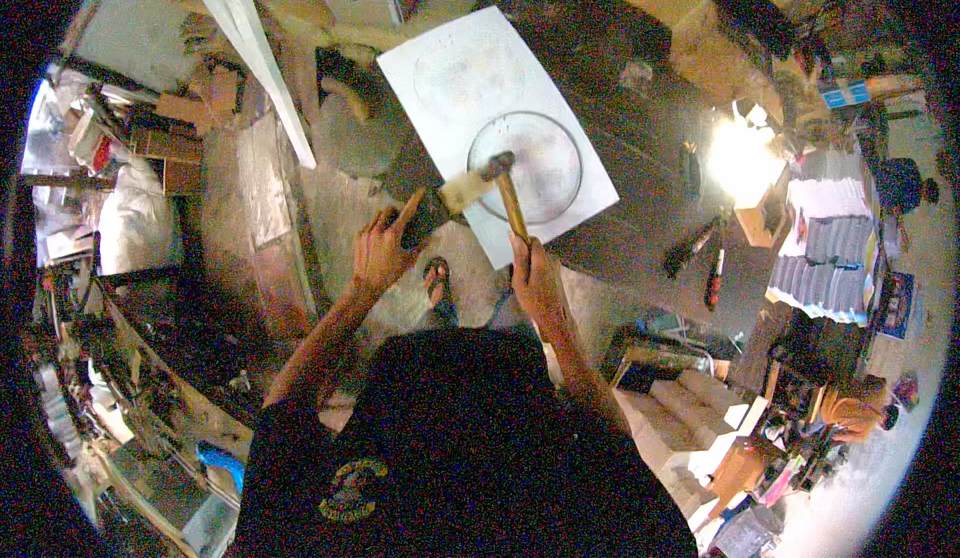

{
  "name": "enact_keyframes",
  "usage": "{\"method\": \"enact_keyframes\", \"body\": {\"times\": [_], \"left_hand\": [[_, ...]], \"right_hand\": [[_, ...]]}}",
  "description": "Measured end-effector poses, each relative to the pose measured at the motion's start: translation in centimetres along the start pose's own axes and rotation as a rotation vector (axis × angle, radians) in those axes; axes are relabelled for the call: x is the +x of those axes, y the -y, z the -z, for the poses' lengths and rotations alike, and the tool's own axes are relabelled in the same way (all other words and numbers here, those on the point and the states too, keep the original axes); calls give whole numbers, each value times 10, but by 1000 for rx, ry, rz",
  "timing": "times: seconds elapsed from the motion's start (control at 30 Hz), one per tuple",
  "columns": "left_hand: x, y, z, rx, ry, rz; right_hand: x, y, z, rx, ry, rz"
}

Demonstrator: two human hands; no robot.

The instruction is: The person fits printed circular sheets into metal rings, uses a wooden block to press the edges by hand, and hammers the assembly to secure the components.

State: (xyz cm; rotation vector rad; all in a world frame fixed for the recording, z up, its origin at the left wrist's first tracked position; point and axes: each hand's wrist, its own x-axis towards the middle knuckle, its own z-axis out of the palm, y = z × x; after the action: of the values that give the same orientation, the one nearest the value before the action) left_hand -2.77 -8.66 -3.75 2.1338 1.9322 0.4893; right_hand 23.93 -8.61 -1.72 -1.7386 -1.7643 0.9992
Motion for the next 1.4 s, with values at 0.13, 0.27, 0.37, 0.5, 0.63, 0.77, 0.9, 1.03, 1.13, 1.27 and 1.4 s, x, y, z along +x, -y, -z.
{"method": "enact_keyframes", "body": {"times": [0.13,0.27,0.37,0.5,0.63,0.77,0.9,1.03,1.13,1.27,1.4], "left_hand": [[-4,-3,-12,-402,126,249],[-44,-14,-33,-453,-8,212],[-58,-39,-23,-490,-45,246],[-62,-60,-27,-440,-40,273],[-53,-109,-2,-246,120,277],[-62,-129,-45,-103,71,300],[-65,-147,-45,-148,123,400],[-66,-164,-48,-149,61,445],[-67,-169,-56,-143,19,450],[-70,-167,-67,-273,24,519],[-104,-164,-114,-862,-330,637]], "right_hand": [[-15,-31,19,70,-271,18],[-23,-85,61,-242,-564,-75],[-24,-118,91,-352,-575,-284],[-19,-157,111,-364,-513,-318],[-27,-153,102,-247,-446,-123],[-20,-66,113,-90,-100,-104],[-16,12,143,15,57,64],[-33,6,142,30,21,222],[-24,-52,111,-171,213,326],[-30,-81,100,-360,188,297],[-1,-52,131,42,184,329]]}}
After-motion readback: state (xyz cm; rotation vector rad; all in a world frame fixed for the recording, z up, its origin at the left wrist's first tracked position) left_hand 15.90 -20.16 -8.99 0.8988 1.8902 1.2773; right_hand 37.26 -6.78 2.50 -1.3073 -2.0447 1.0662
